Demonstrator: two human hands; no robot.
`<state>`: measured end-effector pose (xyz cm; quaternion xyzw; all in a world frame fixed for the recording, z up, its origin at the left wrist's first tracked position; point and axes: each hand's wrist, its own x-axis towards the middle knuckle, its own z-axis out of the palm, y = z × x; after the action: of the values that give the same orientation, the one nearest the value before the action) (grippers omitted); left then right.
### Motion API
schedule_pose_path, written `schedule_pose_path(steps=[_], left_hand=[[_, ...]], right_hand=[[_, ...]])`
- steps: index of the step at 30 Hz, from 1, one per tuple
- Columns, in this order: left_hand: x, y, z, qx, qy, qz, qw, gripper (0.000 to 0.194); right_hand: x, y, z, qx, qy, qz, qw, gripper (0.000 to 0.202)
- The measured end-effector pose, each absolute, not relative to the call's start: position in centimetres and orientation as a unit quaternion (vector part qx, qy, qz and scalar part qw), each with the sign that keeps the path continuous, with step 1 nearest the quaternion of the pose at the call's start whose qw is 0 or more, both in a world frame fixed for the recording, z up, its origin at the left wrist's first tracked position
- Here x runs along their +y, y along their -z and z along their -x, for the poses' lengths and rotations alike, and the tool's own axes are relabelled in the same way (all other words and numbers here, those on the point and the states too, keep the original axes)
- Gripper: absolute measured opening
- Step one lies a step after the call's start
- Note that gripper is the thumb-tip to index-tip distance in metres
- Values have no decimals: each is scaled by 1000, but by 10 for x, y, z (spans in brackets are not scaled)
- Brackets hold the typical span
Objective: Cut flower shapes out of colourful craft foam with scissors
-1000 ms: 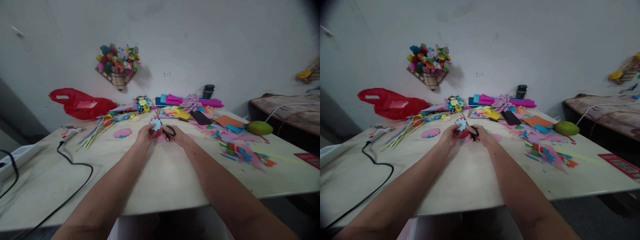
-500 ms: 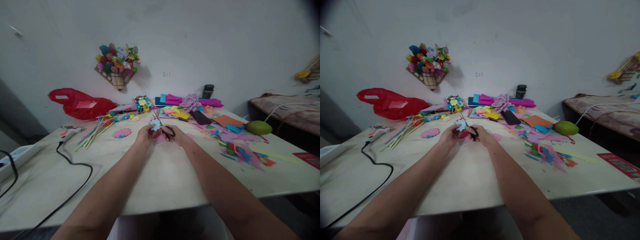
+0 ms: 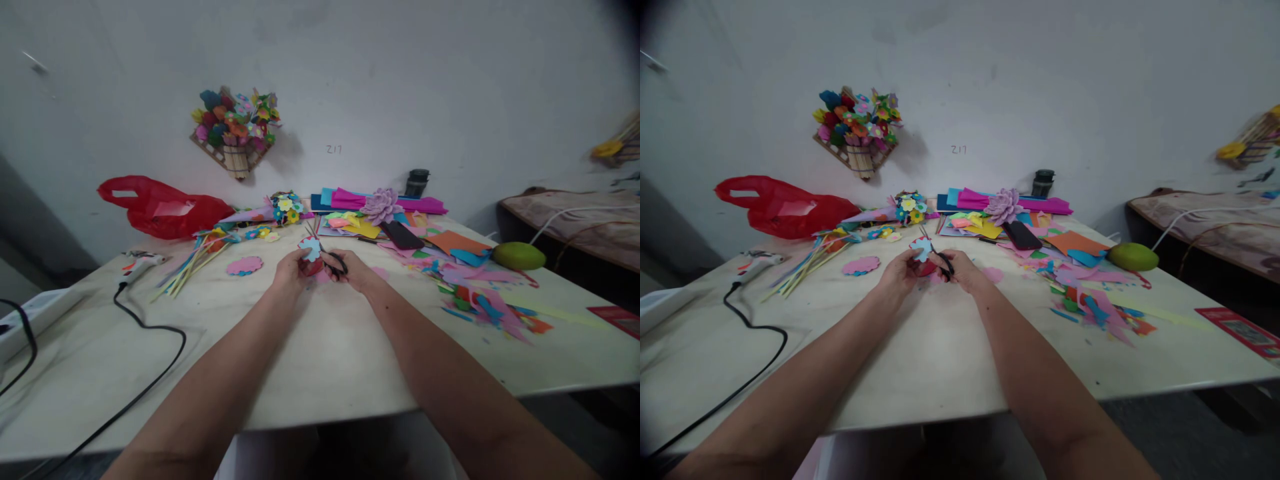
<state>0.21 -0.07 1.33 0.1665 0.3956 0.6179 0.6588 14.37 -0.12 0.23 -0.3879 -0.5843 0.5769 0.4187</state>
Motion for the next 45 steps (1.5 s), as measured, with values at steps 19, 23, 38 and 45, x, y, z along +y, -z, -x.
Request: schedule_pose_path(steps=[19,23,38,45], left_hand=[[9,-7,10,379,-640,-174,645,21],[12,-4,18,388,-616,-225,648,22],[1,-3,20,393,-461,-414,679,22],[1,-2,19,413,-447,-440,661,18]], right_hand=[[9,0,-138,-552,-521,435,484,26],[13,-1,-145,-533,-509,450,504,24],[13,-8,-151,-539,-533,405,511,36],[10,-10,-149,-558,-529,414,487,32]])
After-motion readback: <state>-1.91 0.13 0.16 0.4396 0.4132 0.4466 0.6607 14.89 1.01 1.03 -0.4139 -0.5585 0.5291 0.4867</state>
